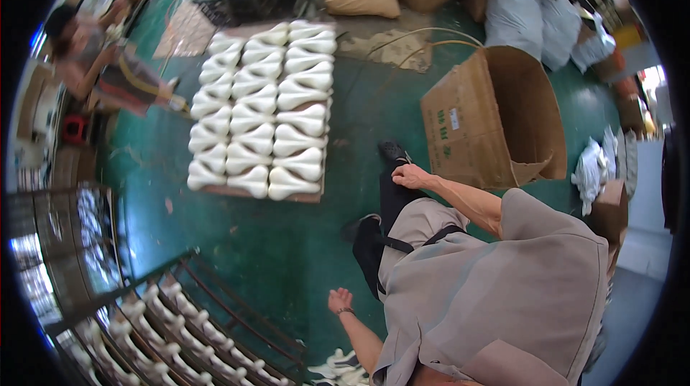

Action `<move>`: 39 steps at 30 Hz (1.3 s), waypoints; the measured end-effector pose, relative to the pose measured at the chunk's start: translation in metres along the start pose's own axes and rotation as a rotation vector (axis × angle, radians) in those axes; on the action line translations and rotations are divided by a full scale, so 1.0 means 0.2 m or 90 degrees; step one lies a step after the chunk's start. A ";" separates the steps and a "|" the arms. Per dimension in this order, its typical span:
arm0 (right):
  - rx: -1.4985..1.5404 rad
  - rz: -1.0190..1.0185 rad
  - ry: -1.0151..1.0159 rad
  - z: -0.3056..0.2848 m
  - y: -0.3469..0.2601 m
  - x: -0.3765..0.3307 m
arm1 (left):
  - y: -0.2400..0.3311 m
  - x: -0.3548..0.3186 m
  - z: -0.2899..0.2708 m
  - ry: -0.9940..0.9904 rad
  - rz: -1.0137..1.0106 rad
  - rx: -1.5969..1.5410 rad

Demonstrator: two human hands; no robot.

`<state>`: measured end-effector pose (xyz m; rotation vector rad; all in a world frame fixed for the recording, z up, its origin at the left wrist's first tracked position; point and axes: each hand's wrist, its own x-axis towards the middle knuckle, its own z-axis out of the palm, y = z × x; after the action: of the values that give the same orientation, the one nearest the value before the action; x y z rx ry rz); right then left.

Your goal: Handling foam bicycle seat pads, moving trays, and applying spray with a nozzle in a factory.

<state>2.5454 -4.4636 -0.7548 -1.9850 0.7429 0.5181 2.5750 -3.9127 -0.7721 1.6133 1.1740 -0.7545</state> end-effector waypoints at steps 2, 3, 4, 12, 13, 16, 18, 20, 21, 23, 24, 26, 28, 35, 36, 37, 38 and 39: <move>0.065 -0.016 0.016 -0.26 0.05 -0.05 | 0.26 -0.02 0.34 -0.031 0.136 0.064; 0.121 -0.019 0.042 -0.41 0.15 -0.09 | 0.44 -0.09 0.68 -0.074 0.214 0.122; 0.129 -0.027 0.099 -0.56 0.27 -0.14 | 0.61 -0.18 1.05 -0.127 0.286 0.160; 0.648 0.037 0.241 -1.66 1.01 -0.21 | 0.94 -1.76 3.71 -0.580 0.949 0.506; 0.680 0.045 0.271 -1.80 1.07 -0.24 | 0.89 -1.92 3.98 -0.581 1.106 0.593; 0.761 0.118 0.361 -2.01 1.42 -0.29 | 0.65 -2.20 4.72 -0.667 1.269 0.670; 0.757 0.214 0.448 -2.06 1.66 -0.30 | 0.49 -2.27 5.07 -0.658 1.479 0.779; 0.782 0.263 0.466 -2.09 1.82 -0.32 | 0.35 -2.31 5.28 -0.673 1.340 1.066; 0.792 0.299 0.483 -2.08 1.91 -0.34 | 0.29 -2.33 5.36 -0.648 1.178 1.318; 0.808 0.323 0.485 -2.06 2.03 -0.35 | 0.20 -2.34 5.38 -0.616 1.021 1.407; 0.803 0.352 0.477 -2.05 2.07 -0.33 | 0.18 -2.33 5.34 -0.563 1.015 1.449; 0.800 0.378 0.468 -2.03 2.17 -0.30 | 0.13 -2.40 5.22 -0.516 1.001 1.467; 0.823 0.433 0.443 -1.97 2.27 -0.27 | 0.10 -2.52 5.03 -0.615 0.952 1.398; 1.330 0.577 0.203 -1.90 2.45 0.10 | 0.48 -3.16 4.39 -0.893 0.687 0.956; 1.298 0.507 0.157 -1.87 2.41 0.16 | 0.59 -3.23 4.28 -0.910 0.640 0.916; 1.286 0.509 0.158 -1.81 2.50 0.16 | 0.67 -3.30 4.19 -0.959 0.587 0.871; 1.303 0.562 0.208 -1.76 2.58 0.17 | 0.71 -3.35 4.10 -1.052 0.593 0.773; 1.306 0.608 0.225 -1.73 2.58 0.28 | 0.75 -3.35 4.00 -1.106 0.614 0.666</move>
<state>2.2550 -4.9843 -0.9393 0.2838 1.4727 -0.2149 2.5301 -4.9009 -0.4062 1.1720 -1.3093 -1.5557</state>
